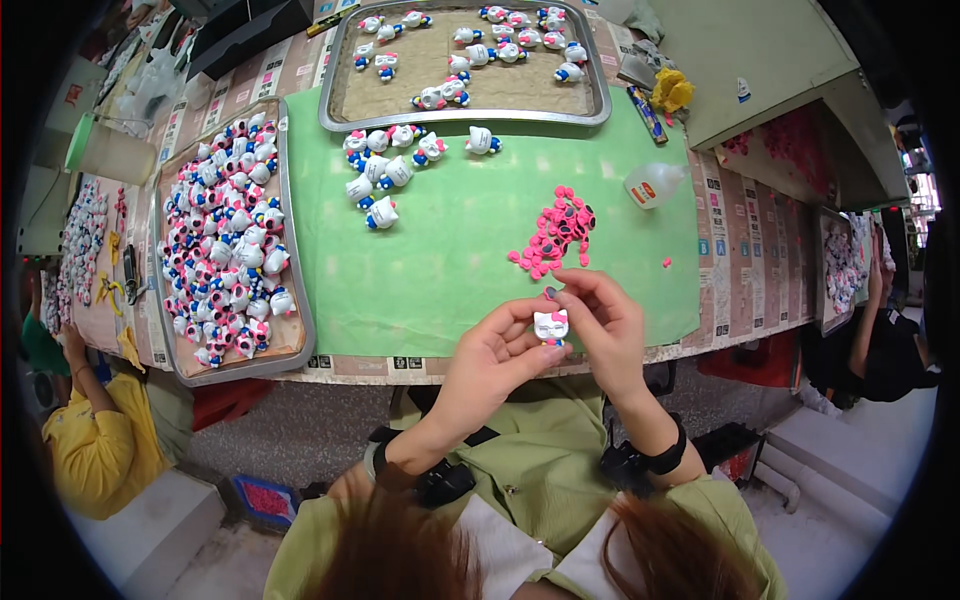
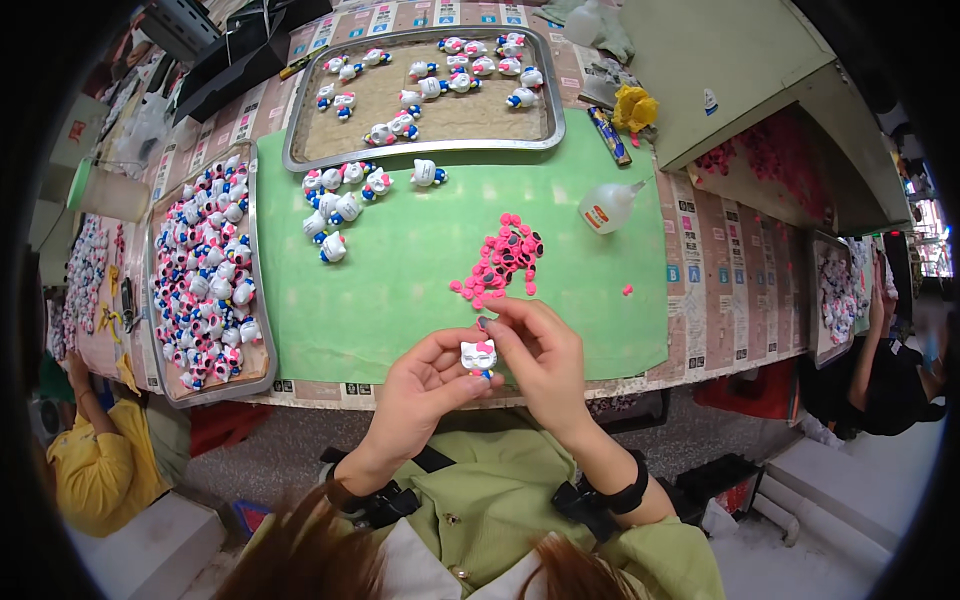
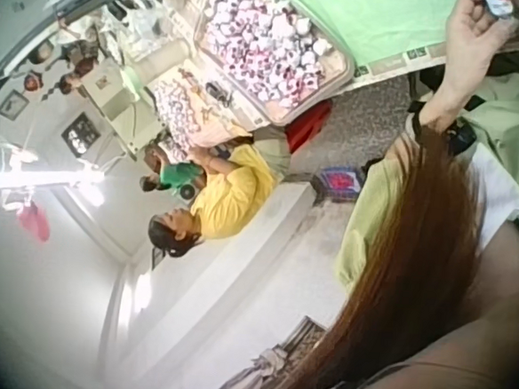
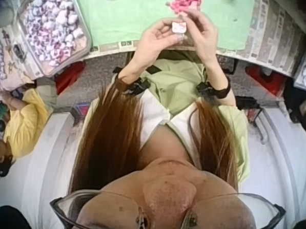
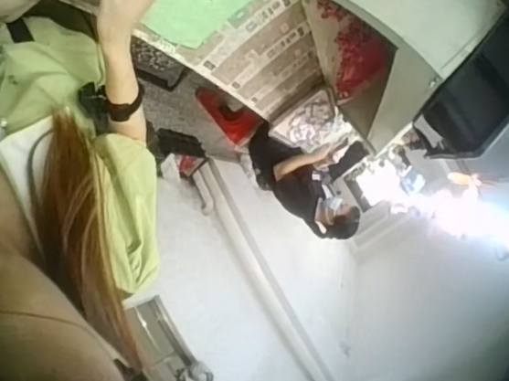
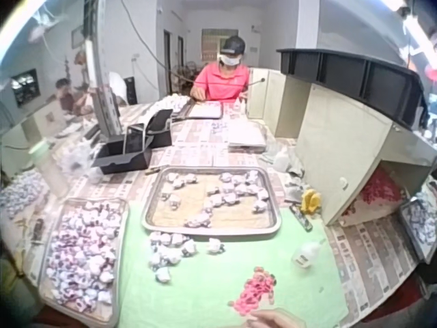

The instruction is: Assembling small figurines using a glue bottle at a workstation.

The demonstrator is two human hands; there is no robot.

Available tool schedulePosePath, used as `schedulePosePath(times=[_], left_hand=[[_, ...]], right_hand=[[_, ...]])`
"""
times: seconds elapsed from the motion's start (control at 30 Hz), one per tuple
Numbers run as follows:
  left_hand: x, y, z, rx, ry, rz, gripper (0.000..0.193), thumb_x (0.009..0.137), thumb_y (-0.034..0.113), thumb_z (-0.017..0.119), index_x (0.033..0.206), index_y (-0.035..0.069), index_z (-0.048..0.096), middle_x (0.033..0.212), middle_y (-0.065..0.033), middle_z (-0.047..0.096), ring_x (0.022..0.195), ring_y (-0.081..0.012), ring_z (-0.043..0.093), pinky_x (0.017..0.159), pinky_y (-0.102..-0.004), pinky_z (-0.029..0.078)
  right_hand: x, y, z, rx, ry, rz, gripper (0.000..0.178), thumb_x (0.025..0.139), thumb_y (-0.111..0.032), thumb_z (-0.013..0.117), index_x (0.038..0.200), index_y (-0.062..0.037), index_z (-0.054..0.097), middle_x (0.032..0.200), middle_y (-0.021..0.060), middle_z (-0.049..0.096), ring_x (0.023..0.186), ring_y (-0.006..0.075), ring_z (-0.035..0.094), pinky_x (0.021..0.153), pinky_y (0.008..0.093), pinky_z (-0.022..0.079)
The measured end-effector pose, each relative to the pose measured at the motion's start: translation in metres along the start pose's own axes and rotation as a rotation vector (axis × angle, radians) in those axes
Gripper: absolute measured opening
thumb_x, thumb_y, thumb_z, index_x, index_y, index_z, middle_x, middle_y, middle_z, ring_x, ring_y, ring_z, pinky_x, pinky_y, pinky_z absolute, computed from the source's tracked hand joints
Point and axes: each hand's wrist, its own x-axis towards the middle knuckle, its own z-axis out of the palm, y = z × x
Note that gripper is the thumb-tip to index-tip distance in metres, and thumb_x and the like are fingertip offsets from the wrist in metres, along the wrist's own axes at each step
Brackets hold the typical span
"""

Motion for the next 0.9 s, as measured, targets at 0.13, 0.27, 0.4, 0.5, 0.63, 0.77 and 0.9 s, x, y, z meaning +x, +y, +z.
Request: schedulePosePath(times=[0.13,0.27,0.4,0.5,0.63,0.77,0.9], left_hand=[[-0.003,0.004,-0.003,0.038,0.009,-0.023,0.034,0.079,-0.004,0.051,0.111,-0.002,0.041,0.103,-0.009,0.051,0.091,-0.015,0.055,0.078,-0.0245,0.045],[-0.005,0.004,-0.007,-0.02,0.014,-0.044,0.035,0.078,-0.004,0.052,0.111,-0.002,0.041,0.101,-0.0099,0.052,0.087,-0.016,0.056,0.073,-0.0238,0.046],[-0.005,0.009,-0.006,-0.013,0.041,-0.002,0.035,0.078,-0.004,0.051,0.112,-0.003,0.041,0.1,-0.01,0.052,0.086,-0.0155,0.057,0.072,-0.0237,0.047],[-0.004,0.007,-0.005,-0.029,0.032,-0.006,0.036,0.078,-0.004,0.051,0.112,-0.003,0.041,0.099,-0.0101,0.053,0.085,-0.0154,0.056,0.071,-0.0239,0.046],[-0.005,0.006,-0.004,-0.038,0.035,-0.011,0.037,0.078,-0.005,0.051,0.113,-0.003,0.04,0.097,-0.0098,0.053,0.085,-0.0152,0.056,0.071,-0.0242,0.046],[-0.005,0.009,-0.004,-0.044,0.036,-0.024,0.036,0.079,-0.004,0.05,0.114,-0.003,0.041,0.096,-0.0096,0.054,0.085,-0.0152,0.056,0.072,-0.0243,0.046],[-0.005,0.007,-0.005,-0.041,0.047,-0.026,0.037,0.079,-0.003,0.05,0.115,-0.003,0.041,0.097,-0.0085,0.053,0.086,-0.0139,0.055,0.072,-0.0244,0.046]], right_hand=[[0.003,-0.002,-0.005,-0.405,-0.124,-0.295,0.017,0.073,0.004,0.055,0.089,-0.0001,0.059,0.077,0.0076,0.055,0.068,0.0146,0.054,0.056,0.0236,0.043],[0.009,-0.009,-0.016,-0.403,-0.258,-0.305,0.016,0.073,0.003,0.056,0.088,0.0012,0.058,0.077,0.0076,0.056,0.067,0.0138,0.054,0.057,0.0241,0.043],[0.002,0.002,-0.017,0.069,-0.143,0.059,0.014,0.073,0.003,0.057,0.087,0.0019,0.056,0.077,0.0066,0.057,0.068,0.0117,0.054,0.057,0.0243,0.044],[-0.001,0.0,-0.003,0.359,0.021,0.187,0.013,0.073,0.003,0.057,0.086,0.0017,0.057,0.077,0.0053,0.056,0.068,0.0104,0.054,0.058,0.0224,0.043],[-0.001,0.004,-0.002,-0.367,-0.017,-0.314,0.015,0.07,0.004,0.058,0.084,0.0007,0.06,0.08,0.0077,0.057,0.067,0.0135,0.055,0.057,0.0258,0.044],[-0.001,0.005,-0.001,-0.553,-0.016,-0.505,0.02,0.069,0.006,0.058,0.088,0.0,0.06,0.079,0.0099,0.057,0.065,0.0176,0.055,0.055,0.0284,0.045],[-0.001,0.008,0.001,-0.596,0.017,-0.54,0.024,0.068,0.007,0.058,0.091,0.0008,0.059,0.079,0.0106,0.057,0.064,0.0206,0.056,0.054,0.028,0.045]])
